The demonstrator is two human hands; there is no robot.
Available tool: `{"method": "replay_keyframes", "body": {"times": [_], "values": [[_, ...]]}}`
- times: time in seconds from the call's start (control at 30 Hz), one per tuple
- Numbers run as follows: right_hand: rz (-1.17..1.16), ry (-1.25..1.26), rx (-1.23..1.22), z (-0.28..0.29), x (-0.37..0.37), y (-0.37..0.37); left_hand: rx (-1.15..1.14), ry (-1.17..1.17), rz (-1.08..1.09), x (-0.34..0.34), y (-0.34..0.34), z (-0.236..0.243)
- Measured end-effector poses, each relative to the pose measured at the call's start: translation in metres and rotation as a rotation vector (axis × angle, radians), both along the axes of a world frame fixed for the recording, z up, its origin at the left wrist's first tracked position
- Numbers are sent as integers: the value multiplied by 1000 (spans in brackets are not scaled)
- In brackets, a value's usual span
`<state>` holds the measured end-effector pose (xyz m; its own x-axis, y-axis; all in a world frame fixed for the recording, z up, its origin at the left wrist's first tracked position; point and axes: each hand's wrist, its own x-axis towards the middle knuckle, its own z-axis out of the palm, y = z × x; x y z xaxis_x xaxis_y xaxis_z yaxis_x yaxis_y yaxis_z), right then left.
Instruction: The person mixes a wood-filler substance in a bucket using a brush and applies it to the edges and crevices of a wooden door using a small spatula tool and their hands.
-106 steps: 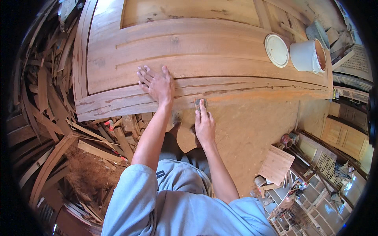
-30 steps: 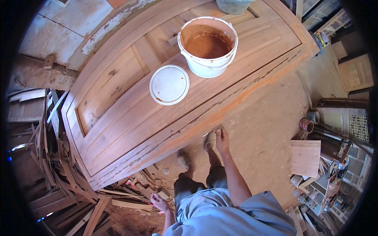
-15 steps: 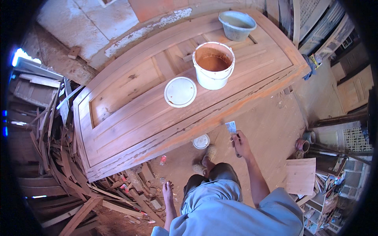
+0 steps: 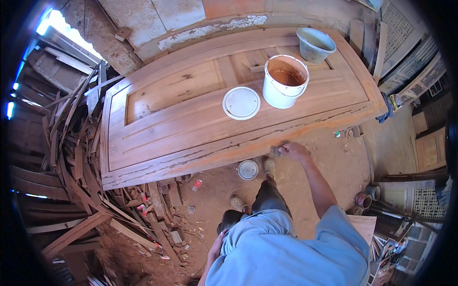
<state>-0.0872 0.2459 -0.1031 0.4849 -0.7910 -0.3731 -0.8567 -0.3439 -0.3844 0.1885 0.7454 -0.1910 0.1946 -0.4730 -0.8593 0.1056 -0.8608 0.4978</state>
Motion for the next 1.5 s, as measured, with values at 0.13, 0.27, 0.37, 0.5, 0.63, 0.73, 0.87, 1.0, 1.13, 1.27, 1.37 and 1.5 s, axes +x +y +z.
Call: {"method": "replay_keyframes", "body": {"times": [0.13,0.27,0.37,0.5,0.63,0.73,0.87,1.0,1.13,1.27,1.37,1.5], "values": [[34,-268,59,19,22,15,192,-506,-16,10,115,-100],[-202,-489,303,82,-8,-15,352,-117,1194,-36,23,-75],[-351,-692,139,141,-29,-65,163,-122,755,-39,-46,-91],[-149,-483,-461,193,-19,-158,-194,-443,247,-35,-163,-124],[102,276,-364,181,-29,-198,-72,-261,499,-67,-289,-36],[196,122,-388,213,-25,-220,-153,-305,598,-77,-288,-34],[416,140,-315,211,3,-279,-43,-306,646,-106,-245,-78],[585,269,-233,164,61,-311,144,-166,912,-132,-216,-101],[660,339,-179,145,77,-318,124,-133,1055,-141,-227,-89],[848,420,-45,169,78,-305,98,-185,981,-144,-233,-74],[958,458,32,169,64,-316,90,-186,967,-141,-245,-73],[699,521,624,210,74,-347,105,-192,939,-135,-250,-81]]}}
